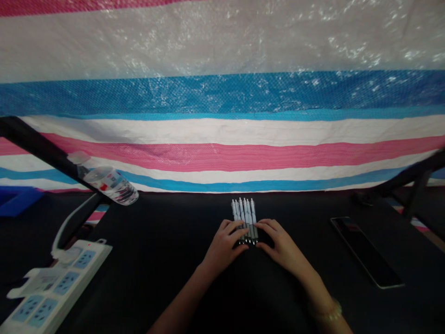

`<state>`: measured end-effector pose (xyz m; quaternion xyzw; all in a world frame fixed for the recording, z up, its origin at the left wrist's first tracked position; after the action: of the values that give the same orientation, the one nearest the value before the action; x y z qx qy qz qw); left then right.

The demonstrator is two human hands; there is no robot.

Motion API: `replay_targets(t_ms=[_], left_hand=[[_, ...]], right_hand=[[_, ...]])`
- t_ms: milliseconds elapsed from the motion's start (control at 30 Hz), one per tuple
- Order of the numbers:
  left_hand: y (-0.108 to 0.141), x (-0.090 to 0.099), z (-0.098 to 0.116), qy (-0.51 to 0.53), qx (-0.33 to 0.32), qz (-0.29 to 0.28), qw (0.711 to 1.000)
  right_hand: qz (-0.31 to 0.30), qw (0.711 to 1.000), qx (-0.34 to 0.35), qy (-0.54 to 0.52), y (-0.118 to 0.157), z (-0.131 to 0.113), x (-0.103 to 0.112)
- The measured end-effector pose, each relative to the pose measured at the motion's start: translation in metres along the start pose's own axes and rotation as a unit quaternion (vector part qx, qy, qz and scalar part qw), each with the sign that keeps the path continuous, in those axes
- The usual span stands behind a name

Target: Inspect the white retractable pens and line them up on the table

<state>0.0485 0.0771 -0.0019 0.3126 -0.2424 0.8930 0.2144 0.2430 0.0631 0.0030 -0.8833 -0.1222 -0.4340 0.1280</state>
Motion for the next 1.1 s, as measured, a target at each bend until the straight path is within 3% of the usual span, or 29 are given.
replay_targets(t_ms=[467,833,1100], left_hand=[[-0.005,-0.004,0.013,-0.005,0.005,0.025,1.000],[-0.001,-0.005,0.009,0.004,-0.012,0.023,1.000],[0.002,0.008,0.004,0.036,-0.004,0.055,0.998]], right_hand=[[-0.014,0.999,-0.014,0.035,-0.001,0.000,0.003],[0.011,0.999,-0.014,0.026,-0.001,0.004,0.004],[0.087,0.995,-0.032,0.028,-0.001,-0.006,0.014]])
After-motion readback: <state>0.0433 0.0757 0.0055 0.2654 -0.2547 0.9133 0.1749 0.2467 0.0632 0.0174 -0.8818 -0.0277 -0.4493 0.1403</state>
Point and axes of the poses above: each hand's wrist, its own y-axis away from the middle knuckle, its own x-axis out of the back of the hand, z = x × y, the point moved 4 cm from there along -y, towards the middle knuckle, and after that the axes turned 5 degrees about y, right-handed, at the moved point
